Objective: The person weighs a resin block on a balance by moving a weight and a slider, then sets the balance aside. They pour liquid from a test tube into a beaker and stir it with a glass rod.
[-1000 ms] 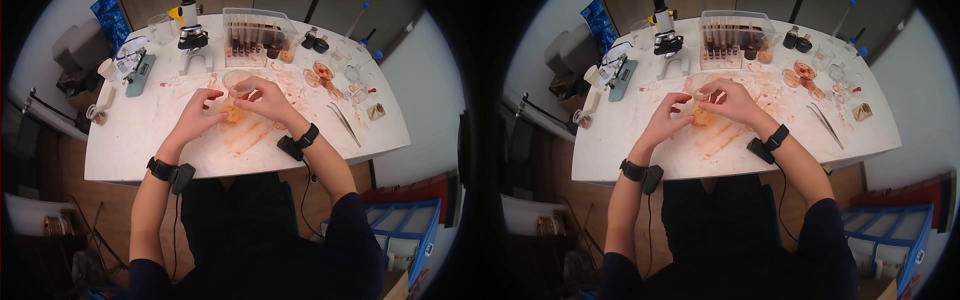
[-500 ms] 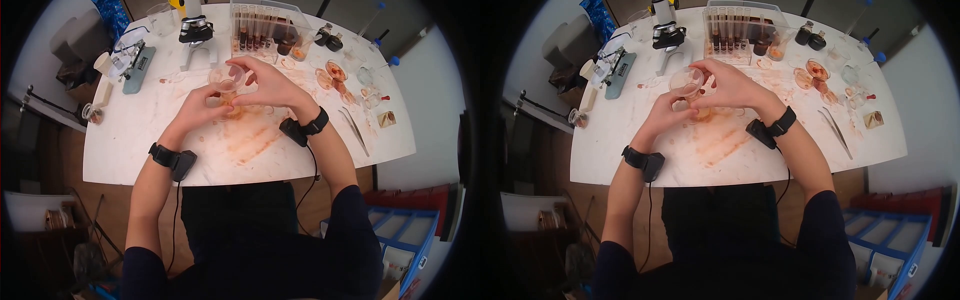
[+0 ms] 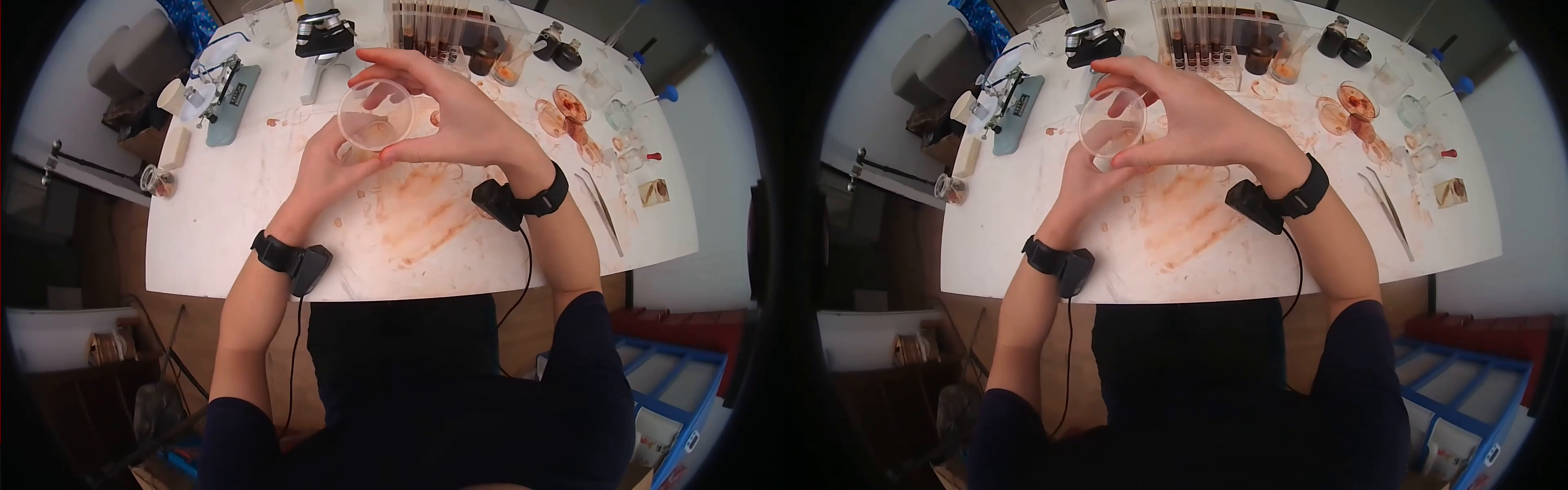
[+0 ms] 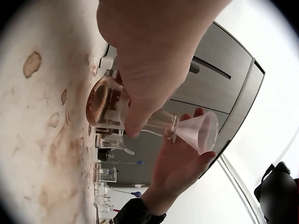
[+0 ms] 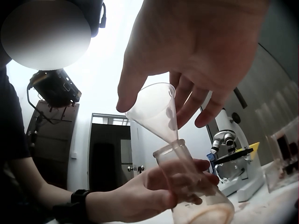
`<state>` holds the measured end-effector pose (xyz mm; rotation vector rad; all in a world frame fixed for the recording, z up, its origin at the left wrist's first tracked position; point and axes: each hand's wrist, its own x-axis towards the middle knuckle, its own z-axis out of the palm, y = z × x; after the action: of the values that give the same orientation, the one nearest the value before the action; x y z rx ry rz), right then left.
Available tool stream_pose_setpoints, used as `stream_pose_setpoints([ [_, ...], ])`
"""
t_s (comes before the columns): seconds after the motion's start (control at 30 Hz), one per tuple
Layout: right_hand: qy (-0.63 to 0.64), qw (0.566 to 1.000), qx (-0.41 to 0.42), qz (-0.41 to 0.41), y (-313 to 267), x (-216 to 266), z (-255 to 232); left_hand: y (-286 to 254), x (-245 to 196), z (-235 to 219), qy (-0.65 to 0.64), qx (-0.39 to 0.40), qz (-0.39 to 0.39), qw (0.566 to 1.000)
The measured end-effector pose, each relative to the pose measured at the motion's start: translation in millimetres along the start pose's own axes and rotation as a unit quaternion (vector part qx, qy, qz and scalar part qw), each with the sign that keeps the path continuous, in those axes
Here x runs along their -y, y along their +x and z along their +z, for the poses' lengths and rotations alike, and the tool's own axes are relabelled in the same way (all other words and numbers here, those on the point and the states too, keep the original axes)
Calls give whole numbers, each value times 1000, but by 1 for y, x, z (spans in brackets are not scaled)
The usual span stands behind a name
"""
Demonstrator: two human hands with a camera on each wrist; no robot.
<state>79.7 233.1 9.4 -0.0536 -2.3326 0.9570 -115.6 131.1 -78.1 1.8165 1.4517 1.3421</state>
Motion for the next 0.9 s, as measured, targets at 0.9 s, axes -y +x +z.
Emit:
stream_pose_setpoints([
  [0.9, -28, 999, 14, -34, -3, 17, -14, 5, 7, -4, 78, -75, 130, 986],
])
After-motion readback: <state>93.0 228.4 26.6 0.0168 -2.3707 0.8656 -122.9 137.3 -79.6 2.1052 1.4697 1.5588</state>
